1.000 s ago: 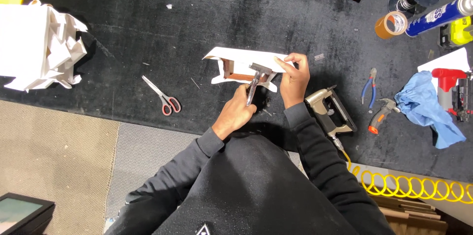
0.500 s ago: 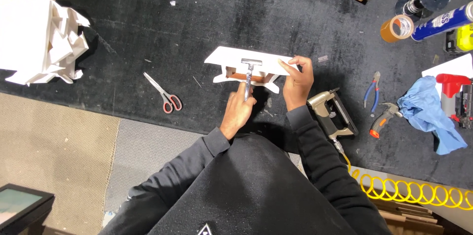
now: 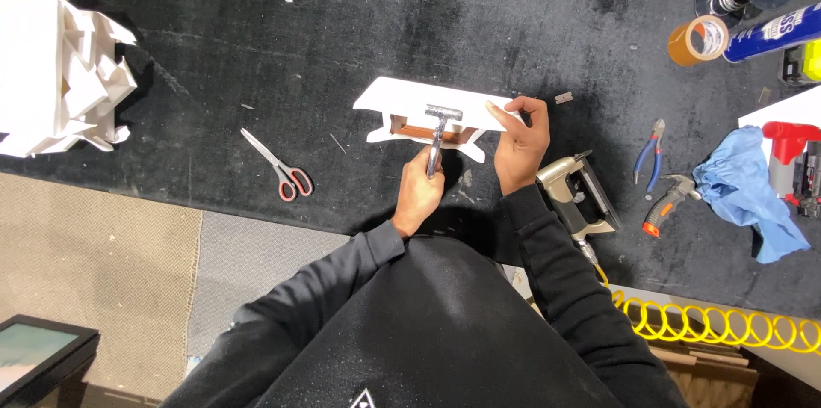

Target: The person assembles a picture frame by attaching white backing material to a wooden frame using a staple gun and a metal clamp. They repeatedly position the clamp, staple the edges, and adjust the frame on a black workbench.

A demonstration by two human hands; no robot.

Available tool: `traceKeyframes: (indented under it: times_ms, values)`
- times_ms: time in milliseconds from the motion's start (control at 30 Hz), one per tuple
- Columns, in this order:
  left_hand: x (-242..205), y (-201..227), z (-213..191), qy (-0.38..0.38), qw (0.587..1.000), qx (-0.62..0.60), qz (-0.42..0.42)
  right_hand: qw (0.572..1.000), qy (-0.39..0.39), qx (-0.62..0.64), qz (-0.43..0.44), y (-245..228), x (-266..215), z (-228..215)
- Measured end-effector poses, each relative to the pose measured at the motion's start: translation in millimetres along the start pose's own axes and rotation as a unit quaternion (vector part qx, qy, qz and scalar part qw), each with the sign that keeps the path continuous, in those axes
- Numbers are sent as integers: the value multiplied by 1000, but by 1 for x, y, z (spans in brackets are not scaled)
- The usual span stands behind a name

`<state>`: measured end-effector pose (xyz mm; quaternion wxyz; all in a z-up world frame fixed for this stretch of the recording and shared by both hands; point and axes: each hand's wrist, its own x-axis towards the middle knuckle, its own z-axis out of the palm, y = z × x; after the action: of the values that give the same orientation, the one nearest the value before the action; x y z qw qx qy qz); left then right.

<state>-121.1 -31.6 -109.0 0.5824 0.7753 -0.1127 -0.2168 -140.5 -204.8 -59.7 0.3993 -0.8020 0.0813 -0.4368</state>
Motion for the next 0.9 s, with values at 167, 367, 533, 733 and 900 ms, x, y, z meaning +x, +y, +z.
traceKeyframes:
  times_ms: [167, 367, 533, 733, 900]
  values:
    - [6, -11, 1, 1, 996, -46, 72, 1000, 16, -5, 22, -4, -3, 1]
    - [22, -36, 7, -14, 990, -68, 121, 999, 0, -32, 16, 11, -11, -3]
    - [31, -39, 5, -21, 983, -74, 164, 1000, -3, -26, 16, 10, -15, -4]
    - [34, -53, 7, -30, 975, -90, 200, 999, 15, -36, -15, 3, -16, -4]
    - [23, -52, 5, -13, 984, -61, 167, 994, -79, -64, -26, -7, -16, -22]
